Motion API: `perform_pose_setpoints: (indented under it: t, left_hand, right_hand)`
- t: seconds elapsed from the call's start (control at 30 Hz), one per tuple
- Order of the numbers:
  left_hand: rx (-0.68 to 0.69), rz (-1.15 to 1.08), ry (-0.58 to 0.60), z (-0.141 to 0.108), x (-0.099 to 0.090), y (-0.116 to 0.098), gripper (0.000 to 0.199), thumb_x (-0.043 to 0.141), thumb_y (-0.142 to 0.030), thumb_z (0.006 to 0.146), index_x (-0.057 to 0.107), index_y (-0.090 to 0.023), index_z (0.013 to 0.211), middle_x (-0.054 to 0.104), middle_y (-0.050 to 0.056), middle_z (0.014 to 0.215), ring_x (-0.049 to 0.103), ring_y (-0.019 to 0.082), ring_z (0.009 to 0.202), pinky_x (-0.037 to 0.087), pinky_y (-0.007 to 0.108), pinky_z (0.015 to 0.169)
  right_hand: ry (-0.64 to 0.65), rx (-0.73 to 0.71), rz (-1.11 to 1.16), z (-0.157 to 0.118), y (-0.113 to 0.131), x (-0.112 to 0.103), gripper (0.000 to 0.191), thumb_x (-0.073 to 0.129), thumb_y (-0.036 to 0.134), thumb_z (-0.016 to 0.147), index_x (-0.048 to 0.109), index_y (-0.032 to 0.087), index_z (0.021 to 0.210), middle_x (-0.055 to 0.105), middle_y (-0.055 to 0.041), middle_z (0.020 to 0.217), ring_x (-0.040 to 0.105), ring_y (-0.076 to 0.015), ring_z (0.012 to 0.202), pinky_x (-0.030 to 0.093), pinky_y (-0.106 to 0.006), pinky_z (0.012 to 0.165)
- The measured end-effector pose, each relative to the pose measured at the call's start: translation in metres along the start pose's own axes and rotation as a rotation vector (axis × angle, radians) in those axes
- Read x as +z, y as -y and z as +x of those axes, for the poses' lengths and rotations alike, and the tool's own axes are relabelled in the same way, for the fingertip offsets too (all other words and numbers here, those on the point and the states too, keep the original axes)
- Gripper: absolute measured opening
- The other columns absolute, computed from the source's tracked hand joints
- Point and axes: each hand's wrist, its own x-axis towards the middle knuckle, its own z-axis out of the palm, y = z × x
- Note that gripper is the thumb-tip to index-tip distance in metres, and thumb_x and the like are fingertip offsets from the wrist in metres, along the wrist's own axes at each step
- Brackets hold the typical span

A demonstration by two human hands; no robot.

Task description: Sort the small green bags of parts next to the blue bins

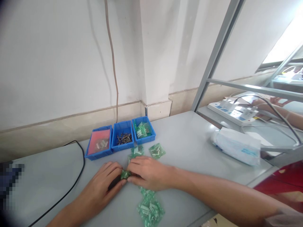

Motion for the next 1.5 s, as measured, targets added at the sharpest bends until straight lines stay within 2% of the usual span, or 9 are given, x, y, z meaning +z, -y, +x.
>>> perform_pose_setpoints:
  t: [1.1, 1.5]
  left_hand:
    - [0.002, -0.001, -0.002, -0.0003, -0.0006, -0.0004, 0.016, 0.051, -0.029, 0.113, 0.059, -0.021, 0.102, 0.063, 0.005, 0.099, 0.057, 0.024, 0.091, 0.049, 0.038, 0.083]
    - [-0.007, -0.019, 0.020, -0.0002, 0.0001, 0.0007, 0.015, 0.049, -0.028, 0.114, 0.055, -0.022, 0.102, 0.061, 0.005, 0.101, 0.055, 0.025, 0.093, 0.045, 0.039, 0.083]
  right_hand:
    - [0.005, 0.011, 0.002, -0.0005, 0.0003, -0.0002, 0.025, 0.049, 0.035, 0.114, 0.061, 0.018, 0.101, 0.063, -0.0069, 0.093, 0.058, -0.0217, 0.088, 0.050, -0.033, 0.086]
    - [0.032, 0.009, -0.030, 0.0004, 0.0005, -0.0012, 0.024, 0.050, 0.035, 0.113, 0.060, 0.018, 0.099, 0.062, -0.0063, 0.093, 0.056, -0.0215, 0.088, 0.049, -0.033, 0.086]
